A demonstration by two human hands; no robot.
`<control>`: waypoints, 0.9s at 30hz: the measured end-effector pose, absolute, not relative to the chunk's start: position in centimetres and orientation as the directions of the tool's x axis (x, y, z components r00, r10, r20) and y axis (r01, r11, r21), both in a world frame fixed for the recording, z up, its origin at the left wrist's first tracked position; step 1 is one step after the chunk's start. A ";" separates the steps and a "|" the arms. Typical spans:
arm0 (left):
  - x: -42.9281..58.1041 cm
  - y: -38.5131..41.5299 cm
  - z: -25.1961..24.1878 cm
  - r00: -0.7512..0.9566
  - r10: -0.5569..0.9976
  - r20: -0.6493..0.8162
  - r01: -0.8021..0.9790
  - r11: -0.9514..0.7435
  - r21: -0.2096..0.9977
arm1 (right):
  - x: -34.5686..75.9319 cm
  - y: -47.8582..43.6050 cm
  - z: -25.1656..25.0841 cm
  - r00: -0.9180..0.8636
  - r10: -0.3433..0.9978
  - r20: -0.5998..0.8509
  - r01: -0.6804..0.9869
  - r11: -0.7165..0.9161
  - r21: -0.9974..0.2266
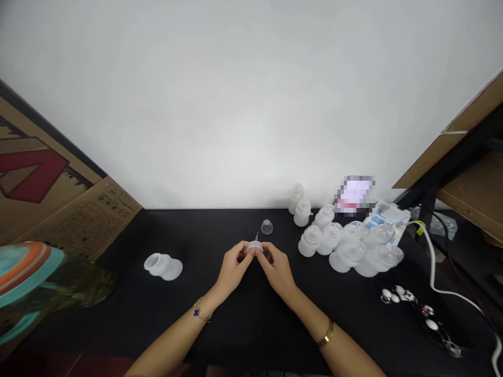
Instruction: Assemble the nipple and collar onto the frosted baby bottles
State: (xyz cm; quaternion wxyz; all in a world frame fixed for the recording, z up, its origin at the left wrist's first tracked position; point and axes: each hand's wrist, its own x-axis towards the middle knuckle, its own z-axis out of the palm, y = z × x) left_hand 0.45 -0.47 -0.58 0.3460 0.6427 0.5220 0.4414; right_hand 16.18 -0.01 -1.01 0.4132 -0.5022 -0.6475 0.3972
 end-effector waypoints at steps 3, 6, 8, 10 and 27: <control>0.5 -0.4 -0.7 0.090 0.976 0.200 0.367 -0.220 0.904 | 16.1 0.0 -1.2 -0.165 0.981 0.106 0.294 0.152 -0.944; 0.5 -0.4 -0.8 0.084 0.976 0.203 0.380 -0.219 0.899 | 16.1 0.0 -1.3 -0.170 0.979 0.109 0.296 0.156 -0.943; 0.5 -0.4 -0.8 0.086 0.975 0.203 0.389 -0.220 0.895 | 16.1 0.0 -1.3 -0.166 0.978 0.128 0.300 0.174 -0.938; 0.5 -0.4 -0.8 0.095 0.975 0.203 0.411 -0.224 0.884 | 16.1 0.0 -1.3 -0.155 0.977 0.144 0.305 0.186 -0.934; 0.5 -0.6 -0.9 0.085 0.960 0.268 0.687 -0.251 0.682 | 16.8 0.7 -1.4 -0.185 0.970 0.159 0.446 0.227 -0.866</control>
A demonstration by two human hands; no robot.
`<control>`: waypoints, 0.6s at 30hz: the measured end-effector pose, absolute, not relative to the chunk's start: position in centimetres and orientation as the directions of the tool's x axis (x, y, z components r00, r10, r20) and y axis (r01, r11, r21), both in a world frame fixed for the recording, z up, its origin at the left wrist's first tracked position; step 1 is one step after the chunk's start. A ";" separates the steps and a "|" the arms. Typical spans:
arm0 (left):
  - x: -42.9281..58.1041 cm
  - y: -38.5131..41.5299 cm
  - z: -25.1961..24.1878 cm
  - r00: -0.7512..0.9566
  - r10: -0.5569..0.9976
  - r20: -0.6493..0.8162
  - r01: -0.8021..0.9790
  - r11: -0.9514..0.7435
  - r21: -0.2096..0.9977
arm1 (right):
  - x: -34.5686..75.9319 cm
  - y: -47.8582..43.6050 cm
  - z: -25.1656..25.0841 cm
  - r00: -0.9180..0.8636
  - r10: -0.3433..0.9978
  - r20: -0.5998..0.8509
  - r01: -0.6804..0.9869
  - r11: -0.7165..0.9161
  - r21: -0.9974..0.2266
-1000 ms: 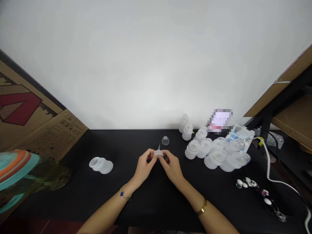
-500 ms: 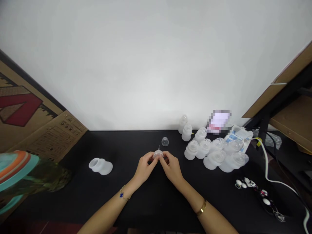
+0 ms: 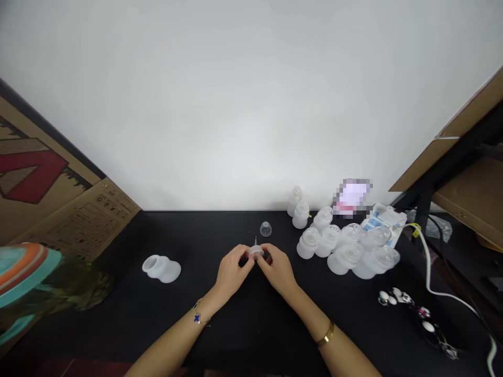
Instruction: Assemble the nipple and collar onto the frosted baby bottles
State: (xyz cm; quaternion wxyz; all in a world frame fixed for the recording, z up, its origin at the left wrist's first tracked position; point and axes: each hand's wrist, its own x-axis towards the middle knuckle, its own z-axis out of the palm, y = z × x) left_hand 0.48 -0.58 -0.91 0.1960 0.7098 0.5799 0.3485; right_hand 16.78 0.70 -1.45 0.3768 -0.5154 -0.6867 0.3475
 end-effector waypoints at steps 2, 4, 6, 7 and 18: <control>0.4 -0.6 -0.9 0.071 0.957 0.280 0.667 -0.254 0.700 | 16.9 0.8 -1.3 -0.188 0.969 0.159 0.454 0.229 -0.861; 0.4 -0.6 -0.8 0.061 0.956 0.286 0.625 -0.260 0.736 | 16.9 0.9 -1.2 -0.193 0.967 0.165 0.430 0.235 -0.872; 0.4 -0.6 -0.7 0.072 0.957 0.282 0.577 -0.271 0.770 | 16.8 0.8 -1.2 -0.195 0.966 0.172 0.389 0.237 -0.890; 0.4 -0.6 -0.7 0.083 0.957 0.277 0.556 -0.275 0.785 | 16.7 0.8 -1.2 -0.194 0.966 0.173 0.373 0.236 -0.897; 0.4 -0.6 -0.5 0.104 0.960 0.261 0.504 -0.278 0.818 | 16.6 0.4 -1.2 -0.207 0.960 0.187 0.394 0.257 -0.882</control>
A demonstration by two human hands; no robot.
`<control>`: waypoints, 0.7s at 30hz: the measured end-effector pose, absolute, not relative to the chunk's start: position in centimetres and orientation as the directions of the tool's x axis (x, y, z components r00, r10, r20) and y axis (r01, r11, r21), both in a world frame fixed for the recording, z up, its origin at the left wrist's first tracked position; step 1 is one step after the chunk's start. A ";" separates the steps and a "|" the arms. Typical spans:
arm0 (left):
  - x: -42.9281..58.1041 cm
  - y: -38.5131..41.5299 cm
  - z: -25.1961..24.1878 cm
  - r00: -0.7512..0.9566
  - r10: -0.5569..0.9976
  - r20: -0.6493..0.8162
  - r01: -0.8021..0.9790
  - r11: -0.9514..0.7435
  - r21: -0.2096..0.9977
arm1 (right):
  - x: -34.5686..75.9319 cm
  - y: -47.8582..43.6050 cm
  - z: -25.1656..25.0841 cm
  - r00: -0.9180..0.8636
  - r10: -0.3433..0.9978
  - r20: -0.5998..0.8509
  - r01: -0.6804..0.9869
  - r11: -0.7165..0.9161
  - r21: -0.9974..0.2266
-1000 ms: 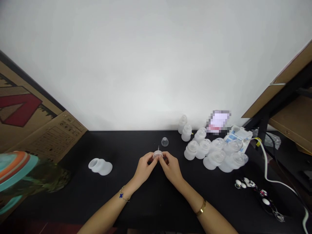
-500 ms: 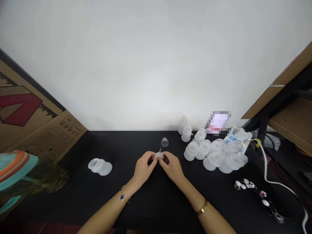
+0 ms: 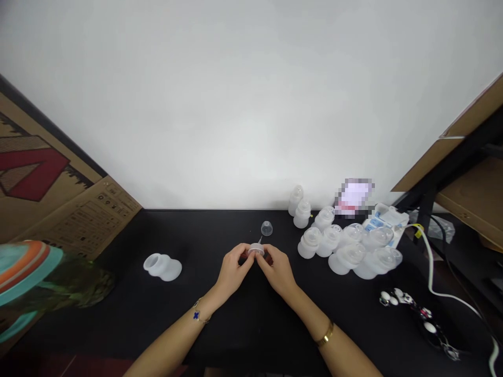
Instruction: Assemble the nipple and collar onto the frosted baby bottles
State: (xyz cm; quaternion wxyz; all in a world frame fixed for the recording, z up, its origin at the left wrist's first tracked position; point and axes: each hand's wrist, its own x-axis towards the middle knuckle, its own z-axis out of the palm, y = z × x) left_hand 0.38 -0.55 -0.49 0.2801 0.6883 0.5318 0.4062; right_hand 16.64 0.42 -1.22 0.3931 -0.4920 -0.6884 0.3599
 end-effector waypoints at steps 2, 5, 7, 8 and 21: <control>0.4 -0.5 -0.5 0.102 0.962 0.255 0.503 -0.271 0.820 | 16.6 0.4 -1.3 -0.208 0.960 0.187 0.409 0.259 -0.875; 0.4 -0.5 -0.6 0.094 0.964 0.248 0.503 -0.261 0.824 | 16.6 0.4 -1.4 -0.211 0.960 0.184 0.421 0.260 -0.869; 0.4 -0.5 -0.7 0.089 0.965 0.245 0.502 -0.256 0.826 | 16.6 0.5 -1.5 -0.215 0.959 0.185 0.426 0.262 -0.866; 0.4 -0.6 -0.8 0.089 0.966 0.243 0.498 -0.254 0.829 | 16.6 0.5 -1.5 -0.218 0.958 0.185 0.428 0.264 -0.864; 0.4 -0.5 -1.1 0.099 0.973 0.209 0.474 -0.231 0.850 | 16.6 0.5 -1.9 -0.223 0.954 0.202 0.446 0.284 -0.849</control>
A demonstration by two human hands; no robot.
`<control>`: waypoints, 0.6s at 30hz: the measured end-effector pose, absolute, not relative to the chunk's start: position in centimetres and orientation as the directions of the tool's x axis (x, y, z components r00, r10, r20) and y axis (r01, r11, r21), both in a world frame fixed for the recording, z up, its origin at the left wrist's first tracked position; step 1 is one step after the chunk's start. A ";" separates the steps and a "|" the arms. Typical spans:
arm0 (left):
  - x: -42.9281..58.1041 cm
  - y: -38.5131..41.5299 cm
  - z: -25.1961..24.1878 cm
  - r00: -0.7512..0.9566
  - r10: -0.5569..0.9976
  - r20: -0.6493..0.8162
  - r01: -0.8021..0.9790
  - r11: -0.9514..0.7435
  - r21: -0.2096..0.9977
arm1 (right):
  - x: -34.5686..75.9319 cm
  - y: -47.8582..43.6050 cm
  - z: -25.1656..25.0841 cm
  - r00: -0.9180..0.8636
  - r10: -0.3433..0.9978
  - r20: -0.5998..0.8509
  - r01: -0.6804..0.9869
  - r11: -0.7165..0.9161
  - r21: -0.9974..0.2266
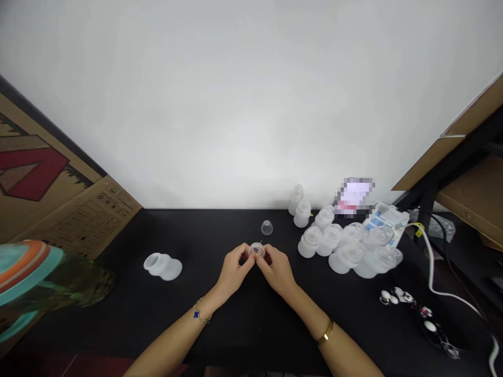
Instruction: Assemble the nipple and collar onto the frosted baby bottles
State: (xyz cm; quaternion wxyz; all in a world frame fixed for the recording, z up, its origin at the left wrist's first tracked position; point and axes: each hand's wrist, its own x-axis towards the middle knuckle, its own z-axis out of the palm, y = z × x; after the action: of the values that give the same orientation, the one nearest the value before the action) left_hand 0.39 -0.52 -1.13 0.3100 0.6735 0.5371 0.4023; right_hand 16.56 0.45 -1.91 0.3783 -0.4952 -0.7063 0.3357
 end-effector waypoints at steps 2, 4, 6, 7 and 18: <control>0.4 -0.5 -1.2 0.098 0.973 0.209 0.475 -0.230 0.850 | 16.6 0.5 -2.0 -0.228 0.954 0.195 0.445 0.280 -0.851; 0.4 -0.5 -1.3 0.096 0.973 0.211 0.469 -0.231 0.852 | 16.6 0.5 -2.0 -0.230 0.954 0.193 0.445 0.280 -0.851; 0.5 -0.5 -1.3 0.098 0.973 0.211 0.463 -0.232 0.855 | 16.6 0.5 -1.9 -0.231 0.953 0.196 0.444 0.283 -0.850; 0.5 -0.5 -1.3 0.099 0.972 0.212 0.461 -0.234 0.856 | 16.6 0.4 -1.9 -0.232 0.953 0.197 0.444 0.284 -0.850; 0.4 -0.4 -1.4 0.091 0.973 0.213 0.484 -0.230 0.844 | 16.5 0.5 -1.9 -0.237 0.955 0.180 0.480 0.276 -0.833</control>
State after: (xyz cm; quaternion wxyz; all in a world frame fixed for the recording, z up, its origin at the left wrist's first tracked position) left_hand 0.44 -0.41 -1.41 0.3039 0.6731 0.5410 0.4024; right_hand 16.55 0.49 -1.92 0.3588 -0.5028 -0.7135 0.3306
